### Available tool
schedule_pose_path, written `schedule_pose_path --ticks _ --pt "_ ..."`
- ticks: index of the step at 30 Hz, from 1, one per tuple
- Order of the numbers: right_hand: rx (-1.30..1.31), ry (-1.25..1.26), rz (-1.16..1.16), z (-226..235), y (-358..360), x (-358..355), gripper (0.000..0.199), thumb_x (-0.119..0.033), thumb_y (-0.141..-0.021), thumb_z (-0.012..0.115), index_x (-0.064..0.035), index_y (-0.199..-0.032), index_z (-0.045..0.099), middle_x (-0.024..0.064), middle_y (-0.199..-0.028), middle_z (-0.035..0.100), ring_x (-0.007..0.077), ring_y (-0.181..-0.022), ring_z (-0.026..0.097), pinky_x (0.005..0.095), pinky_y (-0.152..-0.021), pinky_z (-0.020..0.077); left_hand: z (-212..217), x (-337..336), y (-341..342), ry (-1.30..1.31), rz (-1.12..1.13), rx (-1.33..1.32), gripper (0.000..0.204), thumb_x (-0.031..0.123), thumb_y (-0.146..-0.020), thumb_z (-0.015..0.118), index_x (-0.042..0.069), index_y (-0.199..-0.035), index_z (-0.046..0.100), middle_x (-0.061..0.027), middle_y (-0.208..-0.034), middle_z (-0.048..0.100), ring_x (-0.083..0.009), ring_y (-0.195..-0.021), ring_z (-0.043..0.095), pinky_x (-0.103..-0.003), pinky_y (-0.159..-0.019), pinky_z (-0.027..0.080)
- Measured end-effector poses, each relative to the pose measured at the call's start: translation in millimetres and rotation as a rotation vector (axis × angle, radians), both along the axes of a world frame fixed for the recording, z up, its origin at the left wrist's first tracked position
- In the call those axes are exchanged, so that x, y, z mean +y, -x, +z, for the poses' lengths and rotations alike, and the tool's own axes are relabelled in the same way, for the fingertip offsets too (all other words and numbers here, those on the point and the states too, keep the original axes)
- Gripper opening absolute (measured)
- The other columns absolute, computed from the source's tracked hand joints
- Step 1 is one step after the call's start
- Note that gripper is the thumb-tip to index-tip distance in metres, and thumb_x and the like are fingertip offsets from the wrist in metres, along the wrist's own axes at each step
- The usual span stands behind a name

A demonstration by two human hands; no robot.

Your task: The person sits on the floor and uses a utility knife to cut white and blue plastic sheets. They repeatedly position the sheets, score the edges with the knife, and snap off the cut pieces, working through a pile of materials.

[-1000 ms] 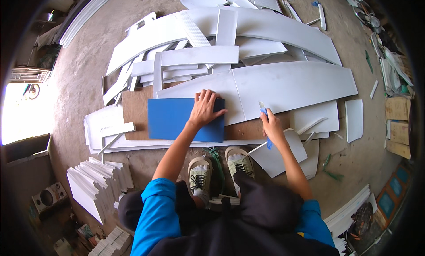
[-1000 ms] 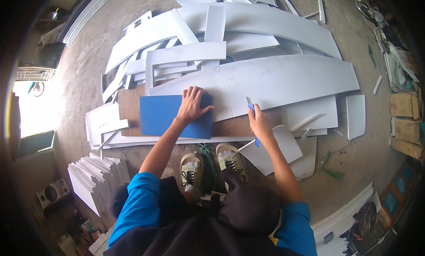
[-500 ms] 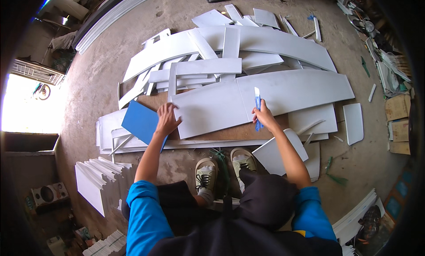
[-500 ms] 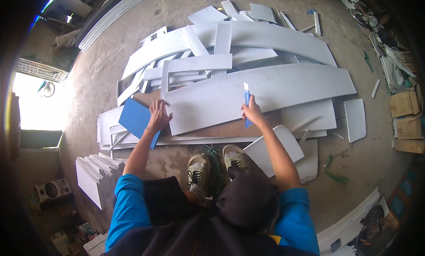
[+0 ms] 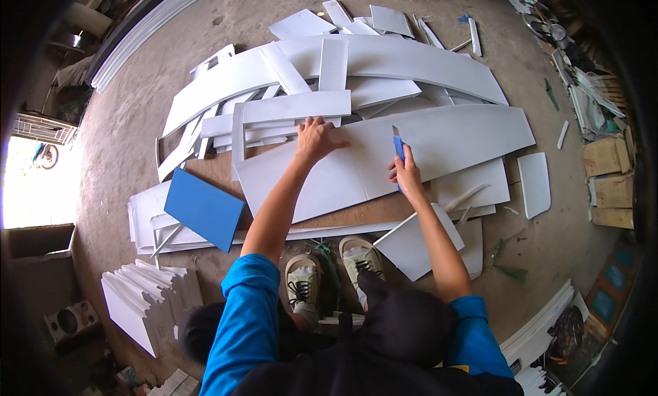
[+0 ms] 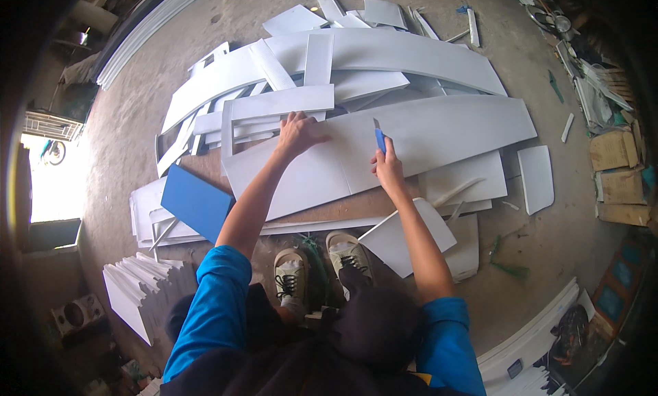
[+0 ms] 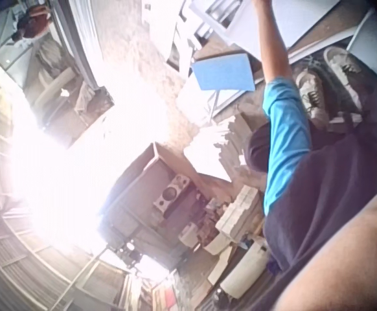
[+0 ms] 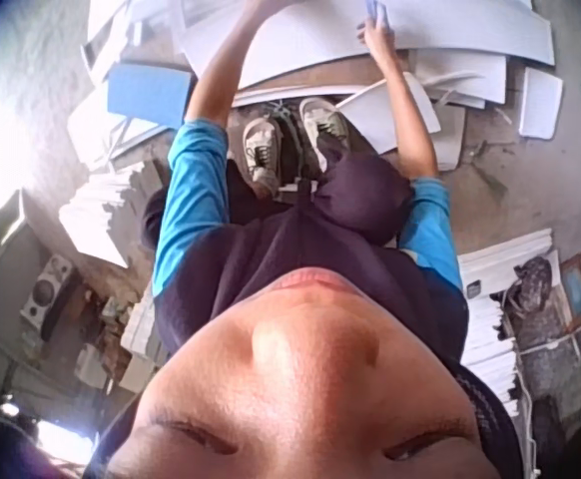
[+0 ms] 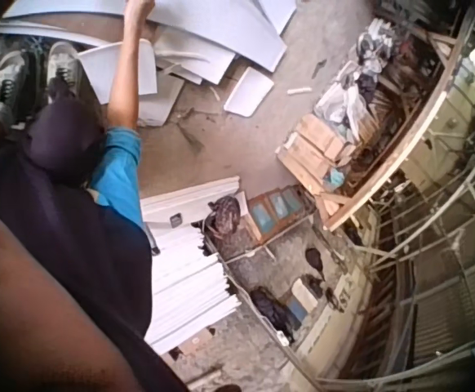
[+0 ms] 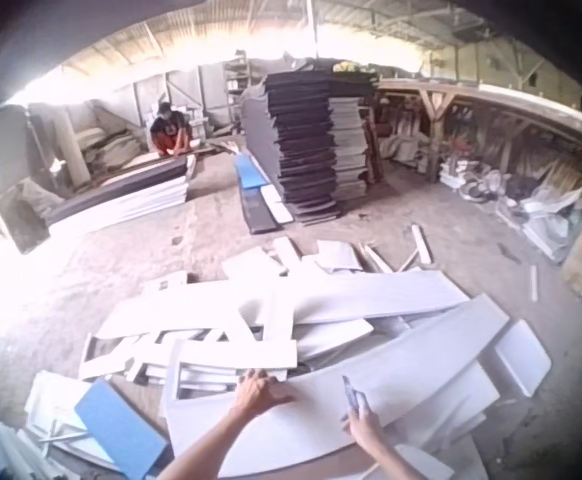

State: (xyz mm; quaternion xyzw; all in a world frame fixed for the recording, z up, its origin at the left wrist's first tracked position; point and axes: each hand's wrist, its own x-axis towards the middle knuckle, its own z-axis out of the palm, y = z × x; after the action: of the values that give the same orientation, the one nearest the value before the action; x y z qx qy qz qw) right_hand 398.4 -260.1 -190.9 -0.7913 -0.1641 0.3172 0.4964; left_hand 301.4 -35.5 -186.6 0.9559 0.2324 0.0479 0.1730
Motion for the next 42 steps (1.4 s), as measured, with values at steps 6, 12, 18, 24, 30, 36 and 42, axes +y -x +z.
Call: schedule_pose_path --ticks 6,12,18,24,30,36,42 --pt "-0.084 -0.117 -0.101 2.4 8.0 -5.5 0.035 -0.018 -0.092 0.038 -0.0117 -0.126 0.034 0.0040 -0.073 0.055 0.0103 -0.057 0.054 0.0246 -0.048 0.0457 31.4 -24.5 18.1 0.250 -0.200 0.026 0.054 0.046 -0.058 0.073 0.005 -0.091 0.058 -0.0131 -0.075 0.060 -0.0313 -0.070 0.060 -0.038 -0.062 0.047" --pt "-0.044 -0.304 -0.209 61.8 10.3 -25.8 0.033 -0.016 -0.093 0.035 -0.0093 -0.125 0.034 0.0050 -0.072 0.055 0.0132 -0.055 0.055 0.0280 -0.050 0.0462 100.0 -48.0 22.5 0.166 -0.247 -0.014 0.046 0.039 -0.060 0.073 0.005 -0.087 0.058 -0.0138 -0.076 0.060 -0.0305 -0.072 0.059 -0.039 -0.064 0.047" --pt "-0.226 -0.484 -0.277 135.7 -4.3 -54.5 0.034 -0.019 -0.094 0.036 -0.0143 -0.127 0.034 0.0051 -0.075 0.056 0.0108 -0.056 0.055 0.0236 -0.051 0.0432 172.7 -51.5 20.3 -0.109 -0.352 -0.382 0.041 0.038 -0.063 0.071 0.004 -0.084 0.060 -0.0107 -0.074 0.061 -0.0284 -0.071 0.059 -0.037 -0.062 0.047" --pt "-0.274 -0.473 -0.268 159.4 -15.0 -67.8 0.036 -0.018 -0.092 0.037 -0.0125 -0.127 0.030 0.0046 -0.078 0.058 0.0113 -0.059 0.057 0.0237 -0.052 0.0429 223.0 -43.4 18.7 -0.376 -0.324 -0.497 0.039 0.036 -0.069 0.067 0.005 -0.091 0.058 -0.0085 -0.078 0.061 -0.0237 -0.074 0.058 -0.033 -0.071 0.043" --pt "-0.228 -0.457 -0.048 153.0 0.3 -41.9 0.046 0.003 -0.082 0.040 -0.0082 -0.124 0.026 0.0103 -0.101 0.052 0.0157 -0.075 0.059 0.0256 -0.059 0.0455 222.7 -18.8 39.4 -0.585 -0.370 -0.377 0.037 0.040 -0.075 0.060 0.010 -0.096 0.056 -0.0048 -0.089 0.060 -0.0167 -0.086 0.055 -0.031 -0.078 0.040" --pt "-0.128 -0.476 0.099 131.5 23.6 -19.4 0.031 0.000 -0.087 0.038 -0.0029 -0.115 0.027 0.0121 -0.097 0.053 0.0180 -0.065 0.060 0.0280 -0.055 0.0481 159.6 -20.3 56.2 -0.616 -0.390 -0.174 0.038 0.038 -0.077 0.058 0.011 -0.103 0.050 -0.0039 -0.098 0.058 -0.0155 -0.095 0.053 -0.034 -0.085 0.037" --pt "-0.327 -0.128 0.193 125.3 55.3 -18.2 0.015 -0.013 -0.090 0.042 -0.0024 -0.100 0.040 0.0101 -0.062 0.056 0.0205 -0.048 0.058 0.0331 -0.040 0.0435 106.7 -28.0 71.9 -0.479 -0.403 -0.269 0.030 0.031 -0.074 0.062 0.012 -0.094 0.051 -0.0015 -0.088 0.056 -0.0173 -0.089 0.053 -0.031 -0.075 0.041"
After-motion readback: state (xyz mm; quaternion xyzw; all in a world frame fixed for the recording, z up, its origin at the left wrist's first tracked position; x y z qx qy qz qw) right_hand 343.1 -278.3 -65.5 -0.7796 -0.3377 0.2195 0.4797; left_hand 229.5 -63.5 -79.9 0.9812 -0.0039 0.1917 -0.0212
